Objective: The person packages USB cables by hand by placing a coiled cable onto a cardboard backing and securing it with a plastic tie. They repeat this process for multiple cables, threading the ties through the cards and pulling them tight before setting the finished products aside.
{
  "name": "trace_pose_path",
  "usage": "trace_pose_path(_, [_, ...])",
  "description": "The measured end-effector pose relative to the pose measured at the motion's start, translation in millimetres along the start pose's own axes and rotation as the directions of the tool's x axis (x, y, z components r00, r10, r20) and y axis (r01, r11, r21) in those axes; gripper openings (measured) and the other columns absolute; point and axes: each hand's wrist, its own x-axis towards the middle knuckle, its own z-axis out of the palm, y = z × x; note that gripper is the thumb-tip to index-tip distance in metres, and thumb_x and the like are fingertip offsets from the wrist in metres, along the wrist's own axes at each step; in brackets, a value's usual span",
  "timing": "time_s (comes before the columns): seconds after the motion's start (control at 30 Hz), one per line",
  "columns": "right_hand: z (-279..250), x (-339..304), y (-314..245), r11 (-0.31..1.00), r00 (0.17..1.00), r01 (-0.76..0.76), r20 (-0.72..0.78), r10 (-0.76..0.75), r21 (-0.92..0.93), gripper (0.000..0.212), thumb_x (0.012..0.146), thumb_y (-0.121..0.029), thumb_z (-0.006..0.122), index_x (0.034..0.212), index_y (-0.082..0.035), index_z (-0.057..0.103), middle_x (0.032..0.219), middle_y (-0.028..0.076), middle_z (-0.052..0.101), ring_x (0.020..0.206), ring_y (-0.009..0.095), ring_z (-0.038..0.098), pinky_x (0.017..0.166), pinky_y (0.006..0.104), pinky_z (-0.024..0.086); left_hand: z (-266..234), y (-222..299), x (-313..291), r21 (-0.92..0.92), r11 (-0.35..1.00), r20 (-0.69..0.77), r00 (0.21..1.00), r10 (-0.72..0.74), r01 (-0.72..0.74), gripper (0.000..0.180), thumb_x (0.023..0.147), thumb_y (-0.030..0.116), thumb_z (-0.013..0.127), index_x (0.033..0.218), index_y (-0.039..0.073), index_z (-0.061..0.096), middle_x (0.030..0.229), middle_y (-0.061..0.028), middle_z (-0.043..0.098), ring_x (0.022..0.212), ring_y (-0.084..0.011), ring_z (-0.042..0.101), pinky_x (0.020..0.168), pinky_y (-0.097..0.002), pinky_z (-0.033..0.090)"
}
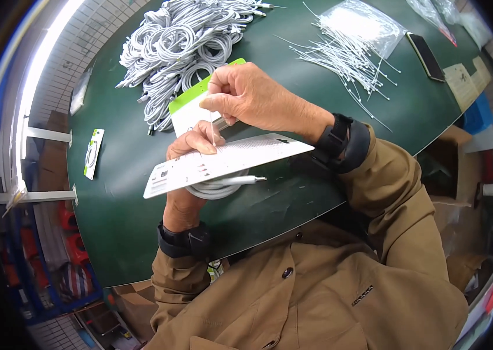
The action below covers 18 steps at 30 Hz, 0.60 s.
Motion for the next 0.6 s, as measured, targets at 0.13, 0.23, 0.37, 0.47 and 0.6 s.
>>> trace_pose_path(0.13, [1.0, -1.7, 2.1, 0.998, 1.0, 0.012, -0.007, -0.012, -0.064, 0.015, 0.096, -0.01, 0.067, 0.087, 0.001, 0.061, 0.07, 0.0, 0.06, 0.062, 0.007, 0.056, 0.056, 0.0226, 0.044, 2.0, -4.6, -6.8, -0.01, 1.0, -0.023, 0.999, -0.025, 0.024, 0.007, 0.085, 0.011, 0.075, 0.086, 0.004, 0.072, 0.093, -0.0059, 0.061, 0.089, -0.0156, 0.058, 0.079, -0.0278, 0.047])
trace_pose_path(0.23, [-1.5, -2.9, -11.2, 0.992, 0.996, 0.064, 0.076, -0.056, -0.111, 0.017, 0.092, -0.015, 0.07, 0.087, 0.0, 0.064, 0.067, 0.0, 0.061, 0.06, 0.007, 0.057, 0.055, 0.0249, 0.044, -17.4, -14.1, -5.0, 0.265, 0.959, -0.111, 0.985, 0.133, -0.1, 0.008, 0.088, 0.003, 0.068, 0.08, 0.003, 0.067, 0.092, -0.0096, 0.067, 0.085, -0.0168, 0.062, 0.078, -0.0293, 0.05])
trace_pose_path(0.37, [-17.5, -5.1, -21.1, 0.883, 0.962, 0.268, 0.063, -0.265, -0.386, 0.019, 0.092, -0.021, 0.069, 0.096, -0.002, 0.068, 0.069, 0.001, 0.063, 0.059, 0.007, 0.057, 0.053, 0.0269, 0.045, -65.9, -36.1, 2.5, 0.661, 0.727, -0.014, 0.966, 0.26, -0.186, 0.013, 0.097, 0.012, 0.062, 0.104, 0.003, 0.067, 0.102, -0.0127, 0.069, 0.089, -0.0206, 0.065, 0.082, -0.0331, 0.053])
trace_pose_path(0.47, [-31.6, -63.1, -51.6, 0.8, 0.981, -0.034, -0.173, -0.087, -0.599, 0.022, 0.09, -0.025, 0.07, 0.095, -0.005, 0.079, 0.076, 0.008, 0.073, 0.064, 0.013, 0.067, 0.06, 0.0283, 0.052, -77.3, -11.7, -6.1, 0.142, 0.989, -0.347, 0.933, 0.091, -0.044, 0.029, 0.093, 0.014, 0.068, 0.117, -0.003, 0.065, 0.114, -0.0176, 0.069, 0.1, -0.0253, 0.066, 0.09, -0.0371, 0.054])
trace_pose_path(0.6, [-17.2, -187.8, -86.7, 0.89, 0.875, -0.077, -0.459, -0.157, -0.45, 0.008, 0.089, -0.014, 0.07, 0.089, -0.006, 0.067, 0.076, 0.005, 0.066, 0.061, 0.018, 0.062, 0.057, 0.0281, 0.049, -95.3, -10.2, -0.2, -0.249, 0.967, -0.366, 0.92, -0.141, 0.049, 0.046, 0.087, 0.017, 0.076, 0.123, -0.008, 0.065, 0.122, -0.022, 0.068, 0.107, -0.0303, 0.066, 0.096, -0.0401, 0.054])
